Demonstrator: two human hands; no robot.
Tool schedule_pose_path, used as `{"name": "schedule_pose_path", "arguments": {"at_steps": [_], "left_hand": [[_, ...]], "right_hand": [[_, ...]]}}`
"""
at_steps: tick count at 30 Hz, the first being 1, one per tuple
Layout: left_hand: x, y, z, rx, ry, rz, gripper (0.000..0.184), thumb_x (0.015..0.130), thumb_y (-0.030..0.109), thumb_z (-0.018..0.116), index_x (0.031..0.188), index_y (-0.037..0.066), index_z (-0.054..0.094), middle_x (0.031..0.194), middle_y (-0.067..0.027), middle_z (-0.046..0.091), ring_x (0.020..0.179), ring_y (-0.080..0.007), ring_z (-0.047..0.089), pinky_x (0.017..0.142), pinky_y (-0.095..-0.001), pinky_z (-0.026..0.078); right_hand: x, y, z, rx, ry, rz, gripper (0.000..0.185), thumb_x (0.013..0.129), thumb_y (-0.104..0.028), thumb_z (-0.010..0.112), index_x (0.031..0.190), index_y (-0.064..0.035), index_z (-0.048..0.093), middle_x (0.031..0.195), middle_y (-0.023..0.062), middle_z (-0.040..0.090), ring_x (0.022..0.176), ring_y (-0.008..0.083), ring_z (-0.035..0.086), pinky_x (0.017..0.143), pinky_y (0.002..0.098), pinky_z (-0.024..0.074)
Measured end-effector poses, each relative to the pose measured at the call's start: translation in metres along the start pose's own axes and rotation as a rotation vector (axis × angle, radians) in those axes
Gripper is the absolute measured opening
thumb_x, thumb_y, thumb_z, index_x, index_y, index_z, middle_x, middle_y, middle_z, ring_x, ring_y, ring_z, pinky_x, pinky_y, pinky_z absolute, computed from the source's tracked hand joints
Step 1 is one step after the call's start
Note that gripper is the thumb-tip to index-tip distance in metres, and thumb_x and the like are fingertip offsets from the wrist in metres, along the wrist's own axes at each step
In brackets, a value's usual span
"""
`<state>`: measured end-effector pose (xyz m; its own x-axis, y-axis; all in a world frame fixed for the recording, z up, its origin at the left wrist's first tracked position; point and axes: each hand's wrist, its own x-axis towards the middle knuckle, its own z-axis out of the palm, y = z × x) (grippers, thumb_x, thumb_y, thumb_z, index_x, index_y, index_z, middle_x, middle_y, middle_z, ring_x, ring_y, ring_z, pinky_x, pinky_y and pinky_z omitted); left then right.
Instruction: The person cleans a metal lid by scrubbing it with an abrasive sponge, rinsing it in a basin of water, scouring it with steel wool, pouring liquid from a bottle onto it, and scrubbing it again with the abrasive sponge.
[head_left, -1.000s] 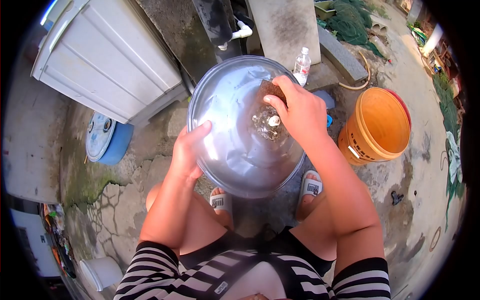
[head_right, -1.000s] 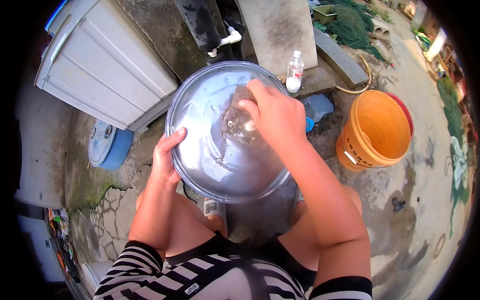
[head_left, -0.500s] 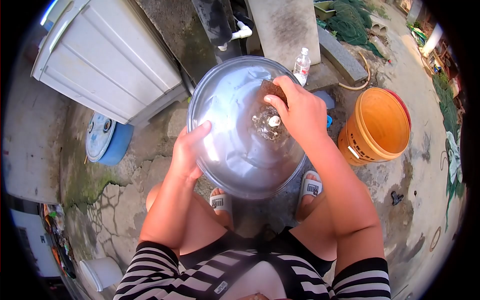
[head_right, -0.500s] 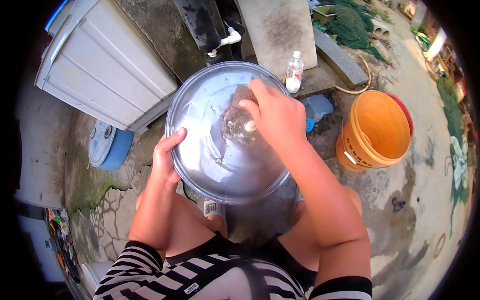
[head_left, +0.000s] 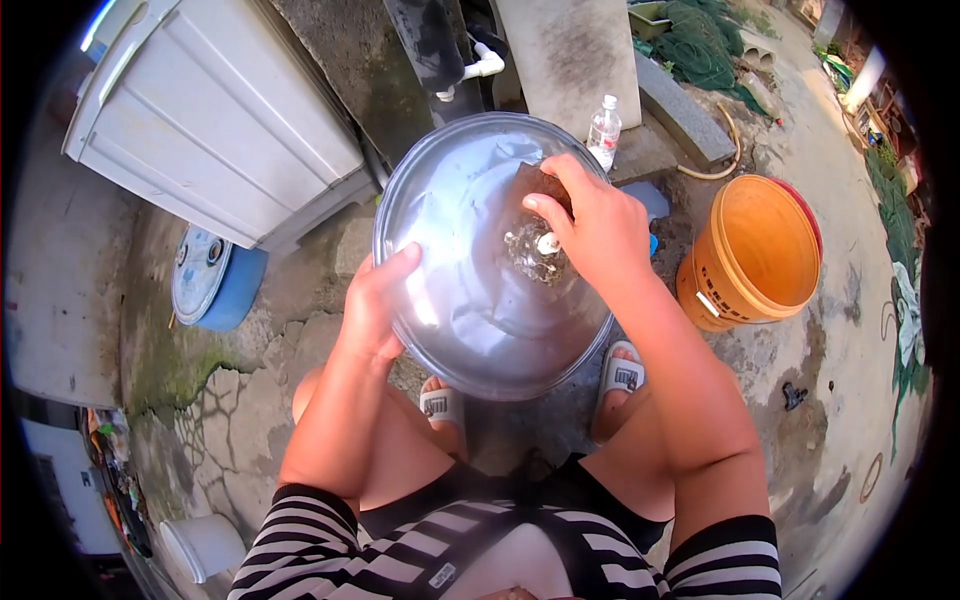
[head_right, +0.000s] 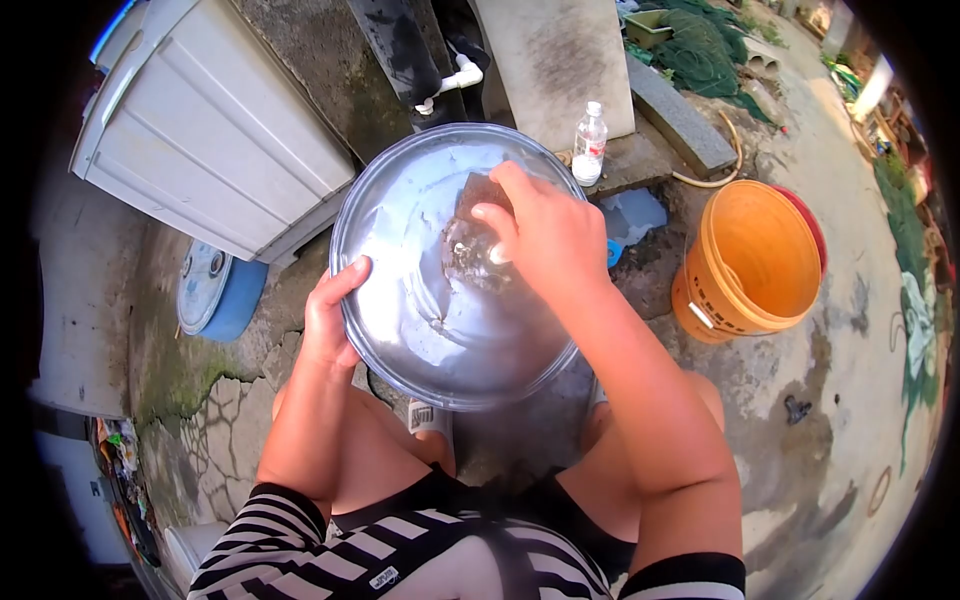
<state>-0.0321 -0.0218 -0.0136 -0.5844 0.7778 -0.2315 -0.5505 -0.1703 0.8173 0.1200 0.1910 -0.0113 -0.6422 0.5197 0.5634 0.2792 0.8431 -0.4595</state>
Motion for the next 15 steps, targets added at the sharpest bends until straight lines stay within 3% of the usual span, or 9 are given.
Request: {"name": "schedule_pose_path", "arguments": {"at_steps": [15], "left_hand": [[0.0,0.0006,0.0024,-0.003,0.033,0.002,0.055,0.093,0.021,0.071,0.138,-0.005,0.053,0.121,-0.0187,0.066,0.106,-0.0297,0.069,0.091,-0.0431,0.058]], "right_hand": [[-0.0017,-0.0008,-0.0009,0.008,-0.009,-0.029,0.033,0.092,-0.04,0.072,0.113,-0.0162,0.062,0.087,0.0081,0.072,0.078,0.0324,0.071,0.063,0.0435,0.0541]]}}
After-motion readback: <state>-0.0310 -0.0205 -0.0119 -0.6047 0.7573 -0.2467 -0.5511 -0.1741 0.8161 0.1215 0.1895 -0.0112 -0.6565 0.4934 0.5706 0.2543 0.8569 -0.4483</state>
